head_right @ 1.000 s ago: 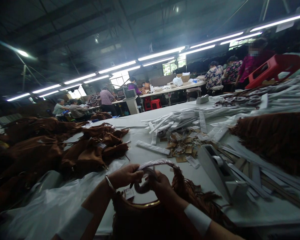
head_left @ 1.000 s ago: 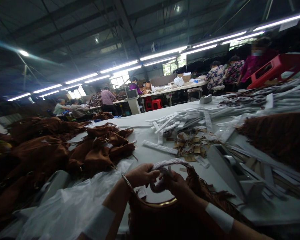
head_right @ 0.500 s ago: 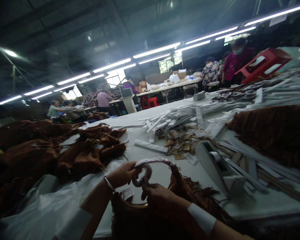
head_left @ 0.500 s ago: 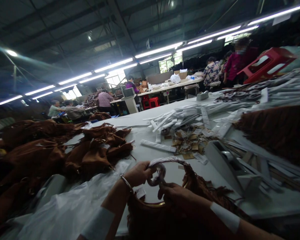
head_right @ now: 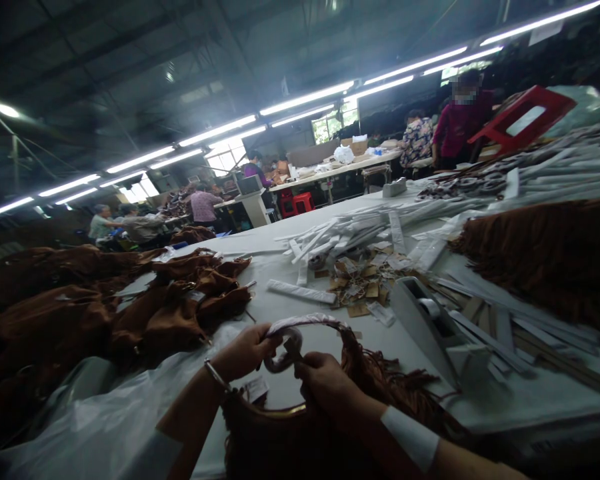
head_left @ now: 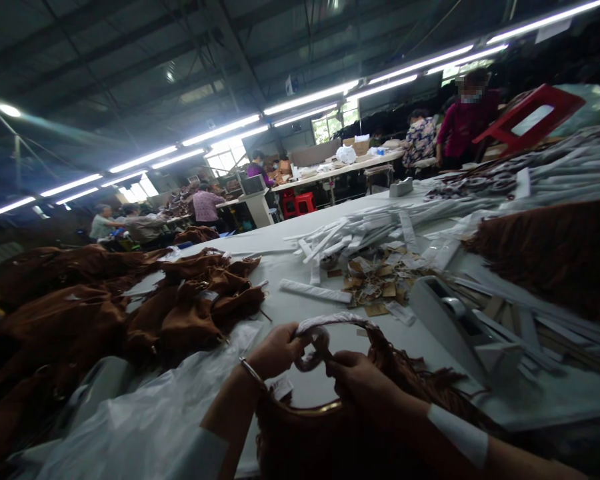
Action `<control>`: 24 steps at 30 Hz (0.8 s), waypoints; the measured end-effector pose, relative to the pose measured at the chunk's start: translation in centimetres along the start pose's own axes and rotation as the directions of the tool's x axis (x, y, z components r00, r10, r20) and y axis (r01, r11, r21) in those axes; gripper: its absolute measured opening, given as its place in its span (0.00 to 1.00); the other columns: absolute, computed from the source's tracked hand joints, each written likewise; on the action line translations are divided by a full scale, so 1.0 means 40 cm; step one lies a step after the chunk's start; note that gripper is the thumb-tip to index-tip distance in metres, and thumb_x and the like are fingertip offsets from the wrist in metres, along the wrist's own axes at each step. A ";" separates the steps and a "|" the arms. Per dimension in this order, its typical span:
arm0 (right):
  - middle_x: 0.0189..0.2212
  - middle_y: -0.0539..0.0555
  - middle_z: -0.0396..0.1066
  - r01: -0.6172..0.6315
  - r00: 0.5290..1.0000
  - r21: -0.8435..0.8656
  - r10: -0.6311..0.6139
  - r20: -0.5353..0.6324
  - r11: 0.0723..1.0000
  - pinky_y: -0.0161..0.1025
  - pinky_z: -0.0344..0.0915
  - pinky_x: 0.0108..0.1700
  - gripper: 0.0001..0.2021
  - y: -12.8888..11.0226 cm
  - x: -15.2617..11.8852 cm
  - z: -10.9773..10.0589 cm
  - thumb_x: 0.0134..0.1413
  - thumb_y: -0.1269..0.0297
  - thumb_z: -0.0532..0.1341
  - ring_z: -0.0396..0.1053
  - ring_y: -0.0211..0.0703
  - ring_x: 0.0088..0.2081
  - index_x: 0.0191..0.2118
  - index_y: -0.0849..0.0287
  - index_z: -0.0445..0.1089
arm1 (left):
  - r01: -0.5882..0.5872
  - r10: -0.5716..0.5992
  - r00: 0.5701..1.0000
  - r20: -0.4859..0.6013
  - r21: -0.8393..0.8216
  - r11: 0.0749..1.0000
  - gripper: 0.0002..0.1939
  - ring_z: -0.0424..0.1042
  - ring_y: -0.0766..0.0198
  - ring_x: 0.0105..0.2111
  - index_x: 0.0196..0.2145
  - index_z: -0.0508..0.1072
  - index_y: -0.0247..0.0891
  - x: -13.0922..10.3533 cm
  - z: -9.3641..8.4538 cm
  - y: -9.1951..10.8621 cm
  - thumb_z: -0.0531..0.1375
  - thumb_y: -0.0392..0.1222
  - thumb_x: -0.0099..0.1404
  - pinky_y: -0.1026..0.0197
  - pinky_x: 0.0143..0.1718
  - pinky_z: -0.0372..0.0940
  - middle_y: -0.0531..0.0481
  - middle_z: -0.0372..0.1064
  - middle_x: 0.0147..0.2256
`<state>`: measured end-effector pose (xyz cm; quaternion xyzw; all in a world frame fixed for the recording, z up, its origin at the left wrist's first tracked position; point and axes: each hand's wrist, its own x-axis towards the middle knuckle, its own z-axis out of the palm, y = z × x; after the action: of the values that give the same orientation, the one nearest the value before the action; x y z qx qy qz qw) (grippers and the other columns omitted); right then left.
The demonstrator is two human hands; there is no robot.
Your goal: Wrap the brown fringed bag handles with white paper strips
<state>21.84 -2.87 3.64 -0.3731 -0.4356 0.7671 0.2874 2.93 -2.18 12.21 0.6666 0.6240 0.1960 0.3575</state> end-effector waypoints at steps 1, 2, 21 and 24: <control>0.12 0.43 0.57 -0.009 1.000 -0.035 0.008 -0.018 0.999 0.31 0.44 0.16 0.18 -0.003 0.001 0.003 0.48 0.49 0.66 0.51 0.31 0.13 0.27 0.59 0.64 | -0.023 0.023 1.000 -0.020 0.017 1.000 0.16 0.59 0.69 0.22 0.33 0.71 0.35 -0.003 0.000 0.005 0.54 0.52 0.65 0.67 0.22 0.54 0.54 0.64 0.24; 0.11 0.44 0.57 -0.024 0.999 -0.061 0.022 -0.033 0.998 0.31 0.43 0.16 0.17 -0.009 0.002 0.008 0.49 0.51 0.66 0.51 0.31 0.13 0.27 0.59 0.65 | -0.047 0.049 0.998 -0.047 0.045 0.998 0.16 0.60 0.69 0.23 0.33 0.71 0.35 -0.008 0.001 0.011 0.55 0.51 0.65 0.67 0.23 0.55 0.54 0.64 0.24; 0.25 0.45 0.60 0.072 0.963 0.491 -0.189 0.192 0.868 0.31 0.51 0.22 0.21 -0.009 0.034 0.081 0.52 0.46 0.66 0.55 0.31 0.21 0.41 0.57 0.65 | -0.126 0.263 0.914 -0.309 0.401 0.908 0.26 0.70 0.51 0.55 0.63 0.63 0.39 -0.079 0.076 0.023 0.41 0.48 0.74 0.51 0.57 0.62 0.40 0.70 0.56; 0.25 0.44 0.58 0.073 0.973 0.523 -0.176 0.149 0.849 0.30 0.46 0.21 0.21 0.001 0.047 0.096 0.51 0.48 0.68 0.49 0.29 0.19 0.43 0.56 0.65 | -0.110 0.265 0.898 -0.352 0.405 0.908 0.25 0.73 0.51 0.49 0.64 0.62 0.41 -0.079 0.094 0.019 0.43 0.46 0.73 0.50 0.54 0.64 0.39 0.73 0.51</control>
<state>17.64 -3.17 4.31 -0.1784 -0.2637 0.8673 0.3827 5.65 -6.10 10.84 0.7264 0.6408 0.2390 0.0677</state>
